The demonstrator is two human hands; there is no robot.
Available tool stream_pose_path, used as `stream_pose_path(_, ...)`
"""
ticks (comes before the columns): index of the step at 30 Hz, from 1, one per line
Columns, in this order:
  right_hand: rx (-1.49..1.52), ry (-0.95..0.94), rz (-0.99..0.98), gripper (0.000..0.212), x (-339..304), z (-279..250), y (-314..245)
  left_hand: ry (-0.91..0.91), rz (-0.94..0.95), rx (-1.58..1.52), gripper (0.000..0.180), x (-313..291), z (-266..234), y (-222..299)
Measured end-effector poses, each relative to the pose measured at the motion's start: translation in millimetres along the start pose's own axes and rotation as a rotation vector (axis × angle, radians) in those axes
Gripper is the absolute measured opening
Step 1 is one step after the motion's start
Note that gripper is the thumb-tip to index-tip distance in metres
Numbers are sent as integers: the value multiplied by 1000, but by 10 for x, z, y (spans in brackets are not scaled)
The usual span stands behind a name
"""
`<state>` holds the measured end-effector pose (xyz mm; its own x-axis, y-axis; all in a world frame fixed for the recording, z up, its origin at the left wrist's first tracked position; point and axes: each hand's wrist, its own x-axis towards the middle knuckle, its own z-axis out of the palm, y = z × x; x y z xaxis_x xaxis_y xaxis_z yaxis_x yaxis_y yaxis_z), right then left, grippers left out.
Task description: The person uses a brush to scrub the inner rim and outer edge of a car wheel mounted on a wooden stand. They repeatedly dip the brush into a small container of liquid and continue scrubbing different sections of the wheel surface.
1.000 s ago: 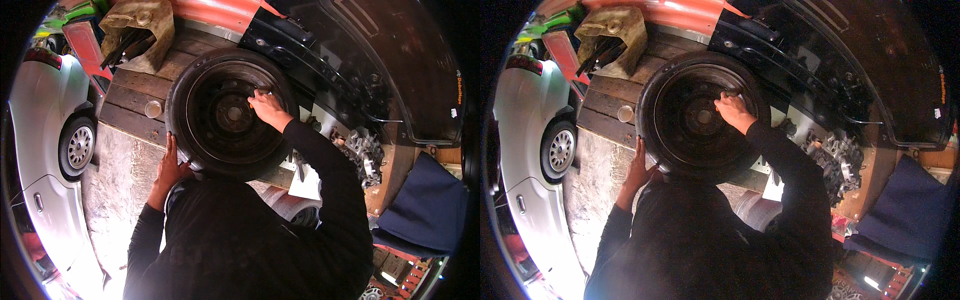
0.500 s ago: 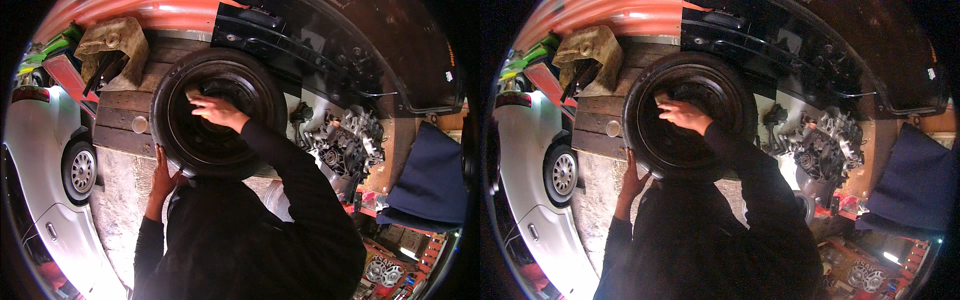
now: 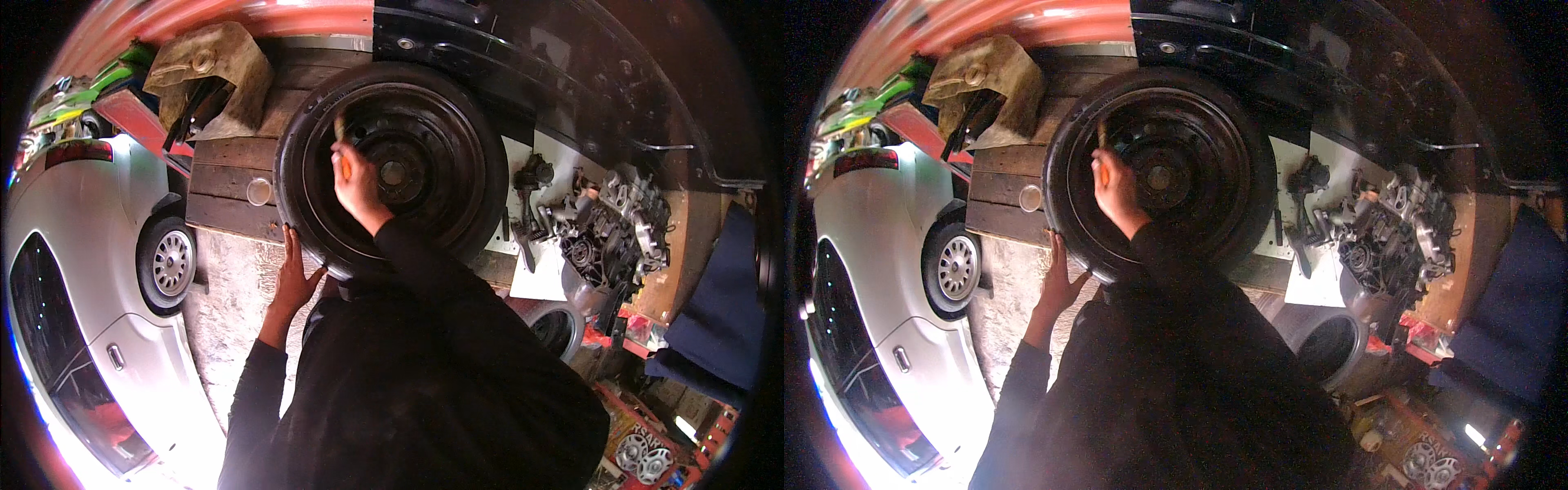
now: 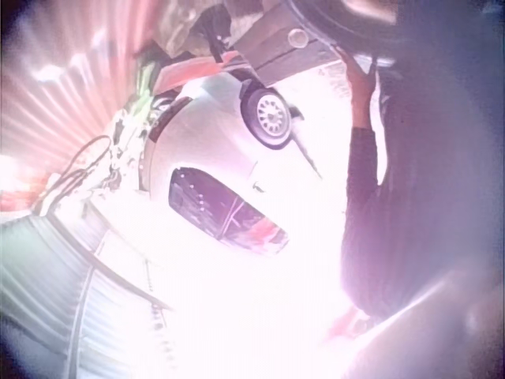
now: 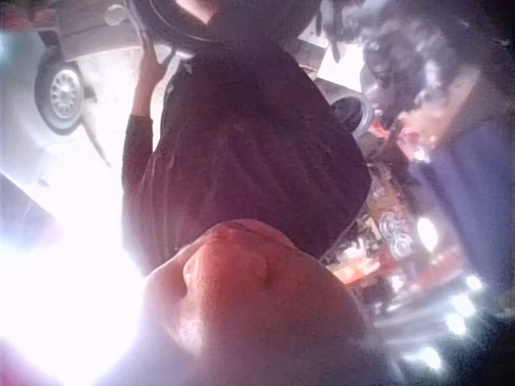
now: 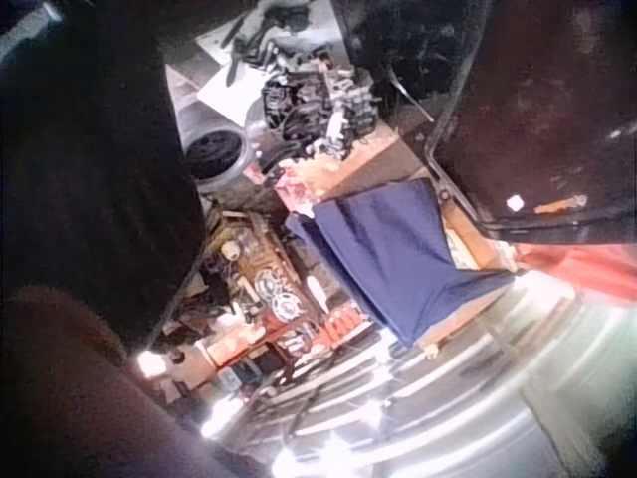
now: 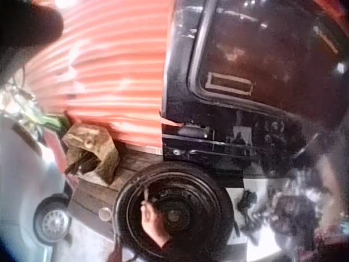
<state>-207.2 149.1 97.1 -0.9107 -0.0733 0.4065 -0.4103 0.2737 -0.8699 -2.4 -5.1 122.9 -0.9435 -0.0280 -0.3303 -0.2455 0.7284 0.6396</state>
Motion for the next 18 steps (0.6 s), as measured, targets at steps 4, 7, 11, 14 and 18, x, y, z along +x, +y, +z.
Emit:
stream_pose_path(4, 37, -425, -187, 28, -496, -492, -5, 54, 71, 25, 121, -18, 31, -64)
stream_pose_path(7, 28, -486, -9, 46, -428, -815, -3, 63, 94, 26, 121, -22, 66, -106)
stream_pose_path(11, -161, -109, 133, 46, 6, -688, 89, 34, 76, 36, 121, 4, 38, -75)
stream_pose_path(14, -44, -96, 184, 39, 135, -424, -102, 53, 122, 63, 120, 13, 75, -144)
stream_pose_path(18, 29, -467, -72, 35, -162, -492, -440, 52, 113, 87, 120, 14, 77, -146)
